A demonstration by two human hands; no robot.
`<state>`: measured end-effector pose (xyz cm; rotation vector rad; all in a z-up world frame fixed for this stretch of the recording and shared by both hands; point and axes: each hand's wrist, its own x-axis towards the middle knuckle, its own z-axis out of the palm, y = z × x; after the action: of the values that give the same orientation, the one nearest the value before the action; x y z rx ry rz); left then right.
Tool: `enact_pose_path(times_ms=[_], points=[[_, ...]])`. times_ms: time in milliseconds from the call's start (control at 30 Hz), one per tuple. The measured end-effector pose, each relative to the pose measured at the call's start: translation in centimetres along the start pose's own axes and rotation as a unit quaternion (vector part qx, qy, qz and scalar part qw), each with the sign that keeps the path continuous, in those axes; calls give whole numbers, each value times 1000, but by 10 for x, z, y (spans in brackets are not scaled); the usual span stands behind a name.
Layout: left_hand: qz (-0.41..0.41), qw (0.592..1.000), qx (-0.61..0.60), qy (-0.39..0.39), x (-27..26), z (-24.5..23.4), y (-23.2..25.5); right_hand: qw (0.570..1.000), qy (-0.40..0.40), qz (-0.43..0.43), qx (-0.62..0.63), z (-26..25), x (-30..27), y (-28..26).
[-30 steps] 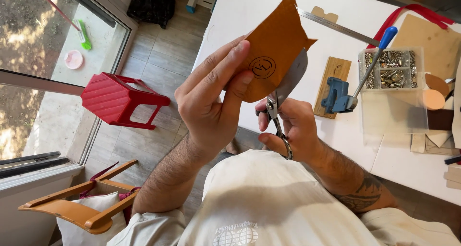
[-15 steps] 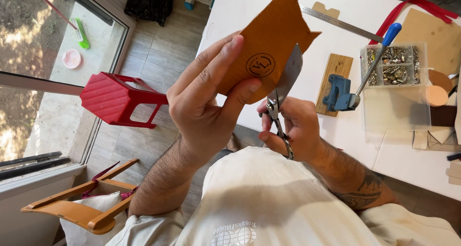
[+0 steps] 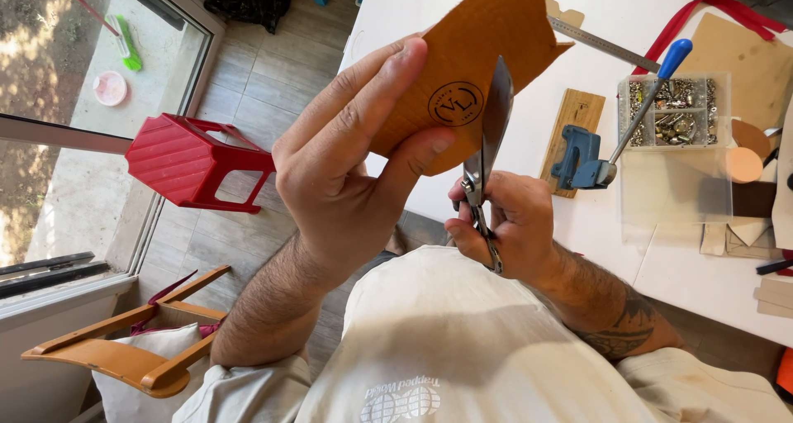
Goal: The person is crafting a leather item, starting by checking a laser engraver, then cutting a leather piece to shape with scissors, applying glue, and attaching a leopard-print fabric strip.
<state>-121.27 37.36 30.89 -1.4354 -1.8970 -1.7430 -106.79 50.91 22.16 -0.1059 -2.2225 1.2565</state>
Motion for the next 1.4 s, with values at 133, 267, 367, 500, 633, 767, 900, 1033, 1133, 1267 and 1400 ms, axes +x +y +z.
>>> enact_pose_path(times_ms=[133,267,367,500,633,767,900,1033,1133,1267,1400], points=[[-21,1000,-1,4,-2,2,2,1000,-5,6,12,1,1,0],[-18,1000,1,-2,-2,2,0,997,-20,13,76,-1,9,-3],[-16,1000,-8,-21,-3,1,0,995,-28,6,94,-4,21,-13],[-10,999,-19,-36,-3,4,-3,996,-33,-12,85,-10,34,-20],[-9,999,-18,-37,-3,3,-2,998,-27,-1,65,-9,31,-23],[-6,999,-23,-33,-1,2,-2,1000,-15,1,17,-8,28,-20],[-6,999,-30,-30,0,2,-3,1000,-6,-2,-9,-7,26,-18],[-8,999,-28,-35,1,1,-5,1000,1,5,-22,-5,23,-14],[-6,999,-21,-37,2,-1,-5,999,5,-1,-34,-4,23,-13],[-7,999,-20,-40,3,-2,-6,999,5,0,-34,-4,22,-9],[-6,999,-8,-45,4,-3,-6,999,8,1,-46,-3,20,-5]])
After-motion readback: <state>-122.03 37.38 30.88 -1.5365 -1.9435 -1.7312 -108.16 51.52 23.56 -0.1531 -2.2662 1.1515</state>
